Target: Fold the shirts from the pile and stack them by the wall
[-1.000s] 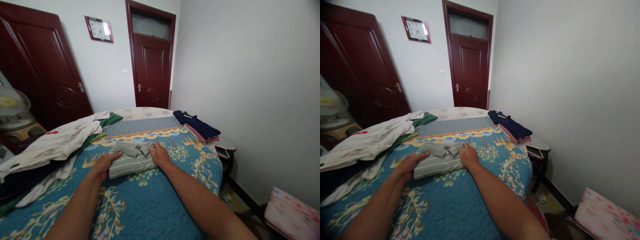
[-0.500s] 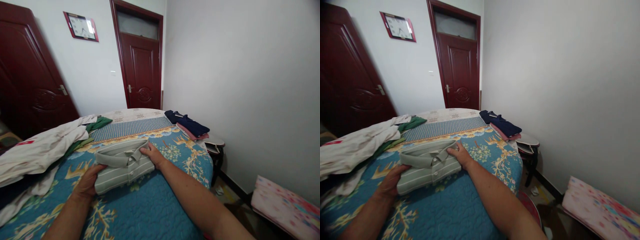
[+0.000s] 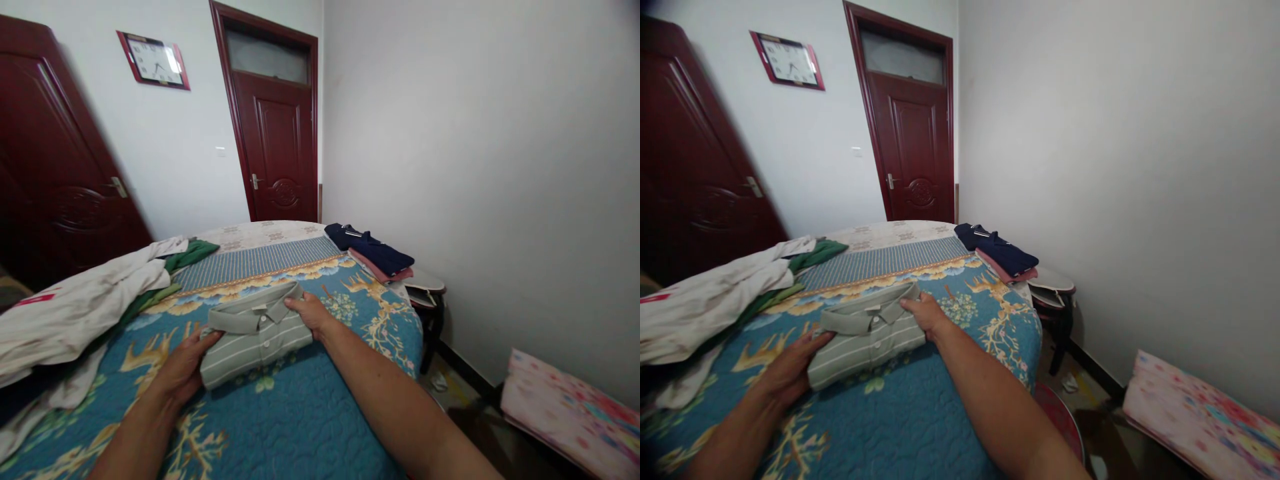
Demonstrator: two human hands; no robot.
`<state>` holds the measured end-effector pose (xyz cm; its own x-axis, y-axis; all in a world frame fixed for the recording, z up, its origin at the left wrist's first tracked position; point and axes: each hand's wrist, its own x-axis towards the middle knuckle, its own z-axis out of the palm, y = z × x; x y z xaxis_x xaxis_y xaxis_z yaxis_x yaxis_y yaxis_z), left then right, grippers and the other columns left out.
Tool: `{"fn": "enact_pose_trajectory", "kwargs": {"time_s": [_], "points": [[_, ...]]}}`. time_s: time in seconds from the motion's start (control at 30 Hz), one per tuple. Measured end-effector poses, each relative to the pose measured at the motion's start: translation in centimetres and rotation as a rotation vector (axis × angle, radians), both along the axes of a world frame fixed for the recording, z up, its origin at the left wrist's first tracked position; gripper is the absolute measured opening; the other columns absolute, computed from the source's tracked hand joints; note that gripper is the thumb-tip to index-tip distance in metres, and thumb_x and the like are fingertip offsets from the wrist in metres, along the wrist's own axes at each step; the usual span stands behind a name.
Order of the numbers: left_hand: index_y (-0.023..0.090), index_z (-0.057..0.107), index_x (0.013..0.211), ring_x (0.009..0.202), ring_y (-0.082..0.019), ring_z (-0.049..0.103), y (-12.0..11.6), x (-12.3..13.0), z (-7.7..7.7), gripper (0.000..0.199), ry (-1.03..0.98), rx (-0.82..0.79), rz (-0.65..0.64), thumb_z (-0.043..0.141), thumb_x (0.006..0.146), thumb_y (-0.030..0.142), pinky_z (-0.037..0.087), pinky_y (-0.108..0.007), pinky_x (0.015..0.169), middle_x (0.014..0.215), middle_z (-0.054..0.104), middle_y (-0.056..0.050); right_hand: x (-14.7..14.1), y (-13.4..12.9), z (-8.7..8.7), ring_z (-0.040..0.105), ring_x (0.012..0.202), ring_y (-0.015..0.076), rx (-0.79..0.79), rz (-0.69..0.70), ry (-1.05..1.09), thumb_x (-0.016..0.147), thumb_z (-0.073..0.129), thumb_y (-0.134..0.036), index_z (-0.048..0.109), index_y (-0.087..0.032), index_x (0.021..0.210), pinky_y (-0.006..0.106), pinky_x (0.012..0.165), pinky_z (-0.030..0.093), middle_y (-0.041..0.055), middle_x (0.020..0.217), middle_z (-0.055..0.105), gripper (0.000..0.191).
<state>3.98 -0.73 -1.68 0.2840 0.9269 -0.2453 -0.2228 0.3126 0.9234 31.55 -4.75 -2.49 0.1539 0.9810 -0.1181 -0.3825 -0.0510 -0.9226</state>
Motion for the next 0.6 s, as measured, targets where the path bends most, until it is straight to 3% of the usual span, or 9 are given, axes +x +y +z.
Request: {"fn": "enact_pose_trajectory", "kwargs": {"time_s": [0.23,0.4,0.53,0.6], "points": [[0.011,0.071,0.113,0.071,-0.019,0.077,-0.2,0.7,-0.3,0.034,0.036,0.038,0.176,0.077,0.080,0.005,0.067,-0.029,0.067,0.093,0.080,-0.012,4.1,-2.1,2.6,0.077,0.089,0.0287,0.013,-0.119,-0.139,0.071,0.083,-0.039,0.074,-0.021,0.109,0.041,0.085,0.059,0.0065,0.096,0.081,0.044],[0.010,0.073,0.112,0.077,-0.020,0.078,-0.3,0.6,-0.7,0.038,0.080,0.098,0.114,0.086,0.077,0.011,0.068,-0.030,0.073,0.101,0.080,-0.016,9.3,-3.3,4.2,0.076,0.084,0.0301,0.032,-0.195,-0.247,0.074,0.081,-0.039,0.076,-0.020,0.108,0.043,0.081,0.060,0.0081,0.093,0.081,0.039],[0.012,0.075,0.112,0.078,-0.021,0.078,0.0,0.3,-1.3,0.046,0.121,0.090,0.106,0.094,0.072,0.023,0.068,-0.031,0.074,0.102,0.081,-0.015,14.2,-1.0,6.4,0.076,0.081,0.0290,0.049,-0.307,-0.307,0.078,0.080,-0.032,0.077,-0.018,0.105,0.043,0.077,0.062,0.0093,0.088,0.080,0.030],[0.013,0.075,0.114,0.078,-0.021,0.078,0.1,0.1,-1.6,0.052,0.140,0.084,0.096,0.097,0.069,0.031,0.068,-0.031,0.074,0.103,0.081,-0.014,16.7,1.7,8.3,0.075,0.077,0.0282,0.100,-0.456,-0.319,0.079,0.080,-0.026,0.076,-0.015,0.101,0.041,0.073,0.063,0.0100,0.082,0.077,0.026]]}}
